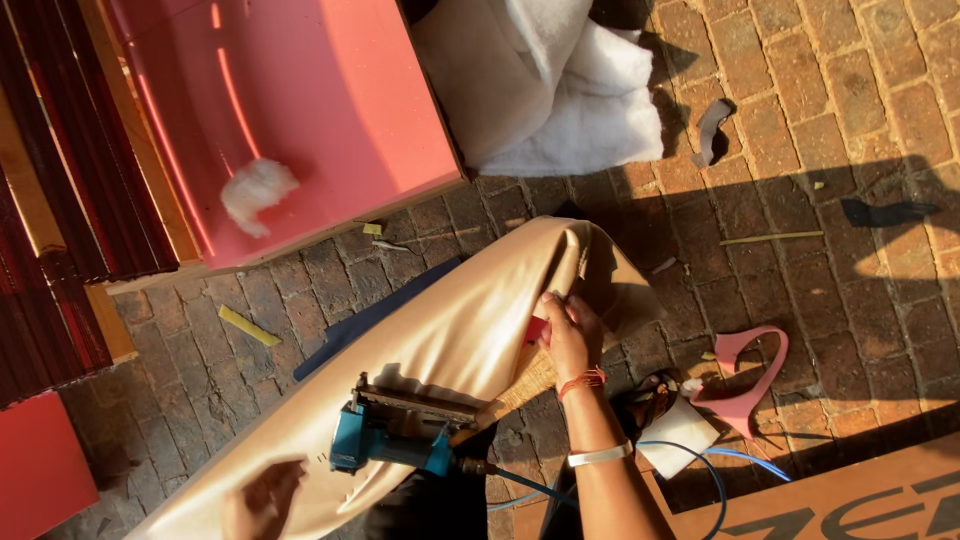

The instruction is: The person stretches a beige vinyl fabric over a long foam-padded wooden panel and drives staples into it with a pneumatic nail gun, working along the edge. They then lift the covered panel, carry it across the workshop, and set it near other upholstered furniture frames.

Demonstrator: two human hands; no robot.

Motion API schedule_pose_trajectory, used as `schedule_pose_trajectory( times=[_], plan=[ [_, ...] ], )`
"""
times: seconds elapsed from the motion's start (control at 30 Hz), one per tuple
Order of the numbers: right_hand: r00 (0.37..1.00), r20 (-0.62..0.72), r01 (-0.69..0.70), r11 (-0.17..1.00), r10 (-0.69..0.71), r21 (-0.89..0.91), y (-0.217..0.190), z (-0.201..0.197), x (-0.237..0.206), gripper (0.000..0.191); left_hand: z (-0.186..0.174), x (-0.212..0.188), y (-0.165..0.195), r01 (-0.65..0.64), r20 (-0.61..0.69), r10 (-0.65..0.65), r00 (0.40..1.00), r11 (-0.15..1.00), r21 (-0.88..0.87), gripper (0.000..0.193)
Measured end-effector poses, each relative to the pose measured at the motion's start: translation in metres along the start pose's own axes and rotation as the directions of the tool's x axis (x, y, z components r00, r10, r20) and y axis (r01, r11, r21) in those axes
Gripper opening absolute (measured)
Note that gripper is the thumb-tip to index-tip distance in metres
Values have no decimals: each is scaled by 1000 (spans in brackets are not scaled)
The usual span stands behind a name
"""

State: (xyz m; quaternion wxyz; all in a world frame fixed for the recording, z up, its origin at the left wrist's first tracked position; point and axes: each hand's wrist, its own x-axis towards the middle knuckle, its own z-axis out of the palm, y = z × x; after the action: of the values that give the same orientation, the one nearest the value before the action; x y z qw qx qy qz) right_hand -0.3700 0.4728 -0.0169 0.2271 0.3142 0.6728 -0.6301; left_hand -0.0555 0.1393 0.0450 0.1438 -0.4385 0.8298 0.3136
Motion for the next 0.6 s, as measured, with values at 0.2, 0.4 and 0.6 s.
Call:
schedule_pose_trajectory(
  times=[0.2, 0.4, 0.6],
  plan=[
    [961, -218, 274, 685, -170, 675, -65, -72, 34, 22, 54, 118, 190, -181, 345, 271, 899, 945, -271, 32],
    [902, -94, 428, 842, -422, 330, -121, -226, 61, 26, 172, 164, 291, -252, 682, 224, 696, 966, -60, 68],
    [945, 321, 146, 958, -61, -248, -34, -112, 50, 52, 202, 172, 323, -418, 705, 389, 593, 897, -144, 65]
  ],
)
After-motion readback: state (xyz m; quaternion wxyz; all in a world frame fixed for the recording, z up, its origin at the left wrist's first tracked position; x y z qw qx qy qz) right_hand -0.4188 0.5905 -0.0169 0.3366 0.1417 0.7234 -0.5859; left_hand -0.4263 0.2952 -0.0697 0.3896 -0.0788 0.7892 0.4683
